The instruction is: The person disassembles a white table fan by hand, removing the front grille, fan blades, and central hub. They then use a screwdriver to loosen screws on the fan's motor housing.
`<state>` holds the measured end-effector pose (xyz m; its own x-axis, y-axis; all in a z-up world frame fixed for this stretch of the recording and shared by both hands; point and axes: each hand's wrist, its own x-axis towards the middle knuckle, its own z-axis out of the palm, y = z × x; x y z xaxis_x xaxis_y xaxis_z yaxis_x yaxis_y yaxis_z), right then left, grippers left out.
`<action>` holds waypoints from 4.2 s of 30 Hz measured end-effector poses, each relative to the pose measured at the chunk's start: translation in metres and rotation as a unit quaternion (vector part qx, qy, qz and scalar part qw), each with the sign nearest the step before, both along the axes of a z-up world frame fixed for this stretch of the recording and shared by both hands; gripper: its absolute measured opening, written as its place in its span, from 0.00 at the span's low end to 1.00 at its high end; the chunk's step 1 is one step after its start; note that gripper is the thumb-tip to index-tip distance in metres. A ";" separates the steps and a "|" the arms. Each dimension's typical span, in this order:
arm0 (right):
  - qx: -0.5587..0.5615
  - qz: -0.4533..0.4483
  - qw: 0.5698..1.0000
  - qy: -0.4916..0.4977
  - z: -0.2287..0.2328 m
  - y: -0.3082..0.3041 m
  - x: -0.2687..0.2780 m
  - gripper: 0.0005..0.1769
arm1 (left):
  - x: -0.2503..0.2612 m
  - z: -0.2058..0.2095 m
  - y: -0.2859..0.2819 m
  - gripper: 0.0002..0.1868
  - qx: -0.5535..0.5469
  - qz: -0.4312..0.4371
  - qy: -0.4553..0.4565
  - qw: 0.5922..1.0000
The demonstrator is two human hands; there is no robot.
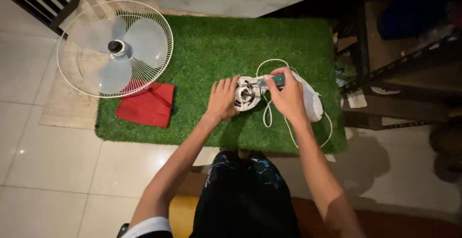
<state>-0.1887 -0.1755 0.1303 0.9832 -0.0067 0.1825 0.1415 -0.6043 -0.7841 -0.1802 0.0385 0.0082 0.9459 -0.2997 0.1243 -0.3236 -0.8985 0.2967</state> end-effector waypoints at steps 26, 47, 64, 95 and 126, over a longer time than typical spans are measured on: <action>-0.009 0.051 0.998 -0.033 -0.010 -0.008 -0.012 0.18 | 0.016 -0.014 -0.002 0.61 -0.063 0.025 0.041 0.997; -0.004 -0.061 0.986 0.157 -0.022 -0.021 -0.013 0.15 | 0.017 -0.008 0.001 0.43 -0.060 0.010 0.041 0.997; -0.229 0.011 0.959 0.165 0.013 -0.019 -0.003 0.20 | 0.015 -0.003 -0.002 0.44 -0.051 0.011 0.051 0.997; -0.118 0.123 0.985 -0.019 0.010 -0.030 -0.001 0.15 | 0.012 0.004 0.000 0.42 -0.088 0.011 0.042 0.995; 0.340 -0.058 0.939 -0.016 -0.073 -0.054 -0.002 0.19 | 0.024 -0.003 0.002 0.32 -0.115 0.005 0.080 0.990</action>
